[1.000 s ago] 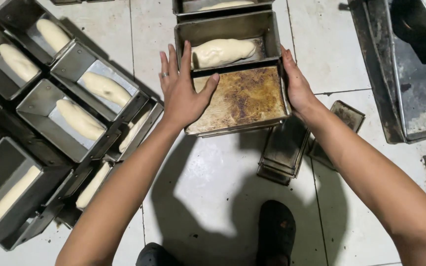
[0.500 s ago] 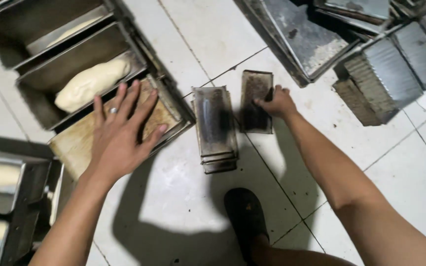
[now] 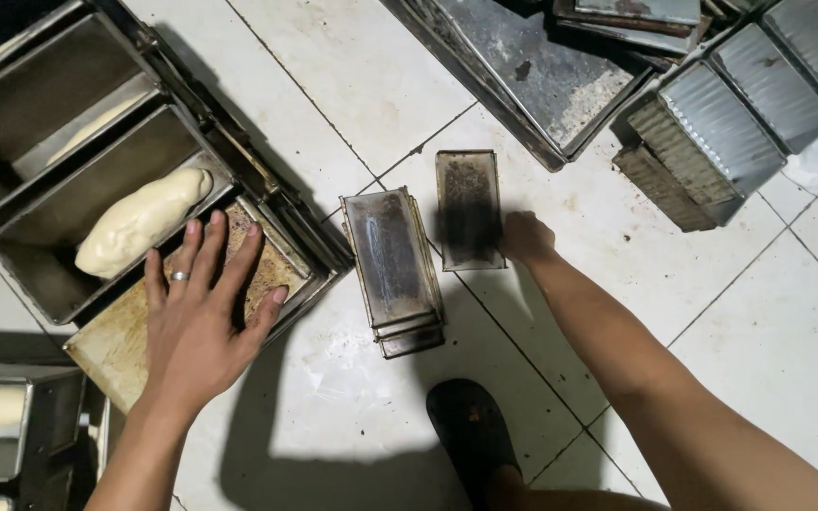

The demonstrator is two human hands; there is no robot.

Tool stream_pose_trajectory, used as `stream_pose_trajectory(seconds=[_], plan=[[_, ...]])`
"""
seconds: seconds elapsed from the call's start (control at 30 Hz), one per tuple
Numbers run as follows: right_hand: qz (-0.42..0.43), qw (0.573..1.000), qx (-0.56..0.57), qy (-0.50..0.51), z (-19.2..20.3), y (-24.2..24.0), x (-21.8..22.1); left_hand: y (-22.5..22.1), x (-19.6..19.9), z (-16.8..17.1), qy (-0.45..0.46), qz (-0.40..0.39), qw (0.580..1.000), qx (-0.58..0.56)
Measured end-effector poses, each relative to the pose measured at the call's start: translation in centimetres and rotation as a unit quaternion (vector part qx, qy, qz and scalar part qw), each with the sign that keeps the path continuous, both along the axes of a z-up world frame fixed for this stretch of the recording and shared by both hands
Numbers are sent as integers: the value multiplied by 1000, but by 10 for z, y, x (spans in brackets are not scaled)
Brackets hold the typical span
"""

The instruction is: Organizing metal bread pans, placing dough inside, and applying lids

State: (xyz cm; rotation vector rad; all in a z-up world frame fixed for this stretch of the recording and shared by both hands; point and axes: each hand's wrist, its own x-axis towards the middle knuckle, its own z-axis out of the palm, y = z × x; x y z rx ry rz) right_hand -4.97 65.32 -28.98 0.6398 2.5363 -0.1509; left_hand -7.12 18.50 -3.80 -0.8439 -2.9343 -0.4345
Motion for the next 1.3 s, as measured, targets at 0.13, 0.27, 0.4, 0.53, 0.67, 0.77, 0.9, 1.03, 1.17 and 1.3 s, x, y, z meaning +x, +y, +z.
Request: stream_pose_trajectory(seconds=[0.13, 0.27, 0.4, 0.53, 0.67, 0.77, 0.9, 1.03, 1.17, 1.3], plan=[[-39, 999, -25, 2, -4, 8, -6, 0, -1, 1, 5, 6, 1000, 0], [-14, 991, -30, 132, 13, 21, -25, 1, 1, 5, 1, 2, 1000, 9], [35, 947, -117, 298, 59, 30, -76, -4, -1, 0, -6, 8, 999, 36], [88, 950, -135, 266, 175, 1, -118, -20, 3, 20, -51, 27, 993, 105], [160, 884, -236, 370, 251, -62, -148, -55, 17, 31, -26, 53, 979, 196], [171, 845, -326, 388, 299, -153, -145, -87, 24, 39, 30, 101, 985, 136], [80, 815, -527, 229, 335, -274, -128, -110, 35, 49, 175, 151, 972, -43], [116, 833, -536, 71, 338, -363, -85, -122, 41, 67, 179, 197, 951, -160], [146, 743, -647, -91, 318, -403, -64, -145, 32, 55, 252, 239, 930, -122], [168, 731, -645, -145, 320, -413, -56, -159, 27, 34, 297, 209, 929, -75]])
